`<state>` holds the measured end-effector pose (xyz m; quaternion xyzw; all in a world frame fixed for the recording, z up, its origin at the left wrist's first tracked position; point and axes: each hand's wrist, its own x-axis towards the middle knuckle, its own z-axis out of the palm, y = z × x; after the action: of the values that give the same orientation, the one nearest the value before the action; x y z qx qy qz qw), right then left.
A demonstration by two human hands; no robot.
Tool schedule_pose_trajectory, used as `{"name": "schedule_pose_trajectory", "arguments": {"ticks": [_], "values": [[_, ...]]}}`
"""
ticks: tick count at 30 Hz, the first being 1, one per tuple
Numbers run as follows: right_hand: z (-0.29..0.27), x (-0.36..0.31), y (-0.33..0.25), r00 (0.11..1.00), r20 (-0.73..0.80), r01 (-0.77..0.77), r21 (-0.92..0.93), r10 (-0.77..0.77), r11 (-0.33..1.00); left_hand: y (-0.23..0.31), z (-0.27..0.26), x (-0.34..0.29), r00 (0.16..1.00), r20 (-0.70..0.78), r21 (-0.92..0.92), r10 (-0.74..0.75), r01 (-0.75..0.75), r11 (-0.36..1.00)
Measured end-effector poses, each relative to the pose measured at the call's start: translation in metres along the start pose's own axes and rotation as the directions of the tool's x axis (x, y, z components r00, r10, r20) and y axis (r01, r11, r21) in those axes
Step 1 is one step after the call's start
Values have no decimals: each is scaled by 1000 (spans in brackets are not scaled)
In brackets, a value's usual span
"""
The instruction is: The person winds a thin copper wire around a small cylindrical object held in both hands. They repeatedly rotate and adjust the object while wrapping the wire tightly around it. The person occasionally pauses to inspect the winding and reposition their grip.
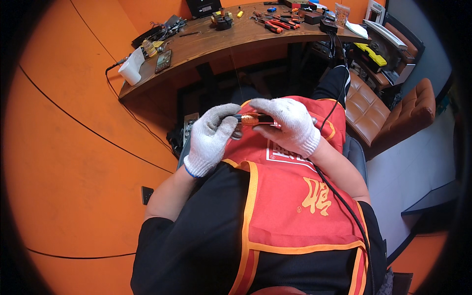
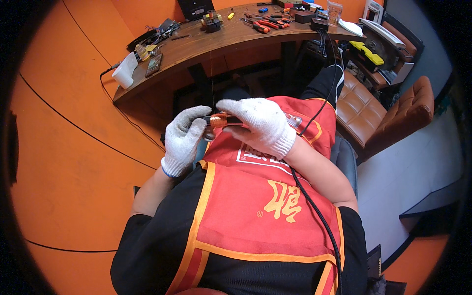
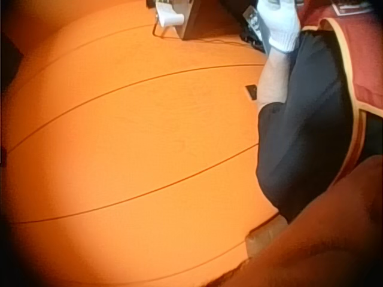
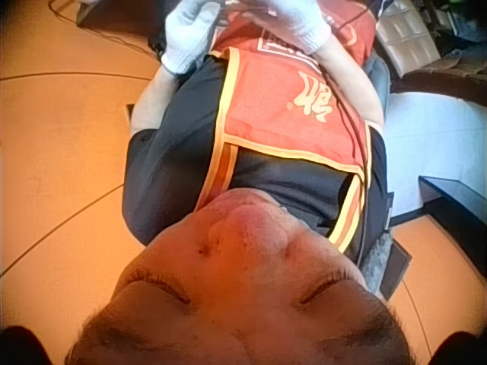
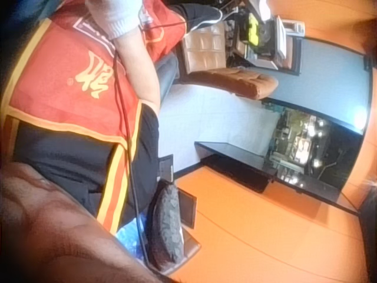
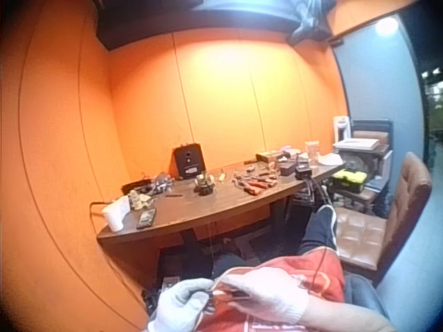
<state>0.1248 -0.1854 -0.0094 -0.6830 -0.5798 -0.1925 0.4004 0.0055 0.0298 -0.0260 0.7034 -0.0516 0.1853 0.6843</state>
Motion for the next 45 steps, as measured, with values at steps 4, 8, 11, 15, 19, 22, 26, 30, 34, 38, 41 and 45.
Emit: {"name": "schedule_pose_trajectory", "arguments": {"ticks": [4, 8, 11, 15, 19, 22, 26, 30, 34, 38, 41, 45], "values": [[0, 0, -1, 996, 17, -94, 144, 92, 985, -5, 3, -1, 993, -40, 67, 111, -108, 992], [-3, -3, 3, 907, 200, -421, 391, 371, 818, -8, 2, 1, 982, -69, 57, 174, -171, 984], [-1, -3, 7, 866, 223, -492, 536, 447, 686, -8, 0, 2, 981, -84, 75, 175, -169, 983], [-1, -4, 7, 900, 209, -435, 499, 383, 749, -9, -1, 2, 983, -79, 97, 167, -159, 982], [1, 0, 7, 983, -17, -169, 295, 182, 940, -9, -2, 2, 990, -62, 36, 123, -121, 992], [1, 3, 9, 993, -93, -55, 180, 73, 982, -9, -3, 2, 995, -29, -14, 95, -95, 995], [-3, 1, 7, 989, -59, -119, 238, 136, 964, -8, -1, 1, 989, -34, 55, 141, -139, 989], [-5, 0, 3, 952, 27, -296, 324, 304, 899, -9, 4, 1, 978, -49, 134, 202, -194, 972], [-1, 3, 5, 958, 61, -287, 257, 281, 923, -9, 6, 3, 975, -79, 133, 206, -195, 972], [4, 0, 7, 968, 8, -247, 240, 252, 939, -9, 3, 3, 991, -58, 97, 124, -118, 988], [7, -1, 9, 984, -84, -138, 195, 157, 971, -9, 2, 1, 997, -16, 22, 76, -76, 997], [8, 0, 11, 985, -100, -114, 230, 140, 966, -9, 3, 0, 998, 3, 18, 64, -64, 998]]}}
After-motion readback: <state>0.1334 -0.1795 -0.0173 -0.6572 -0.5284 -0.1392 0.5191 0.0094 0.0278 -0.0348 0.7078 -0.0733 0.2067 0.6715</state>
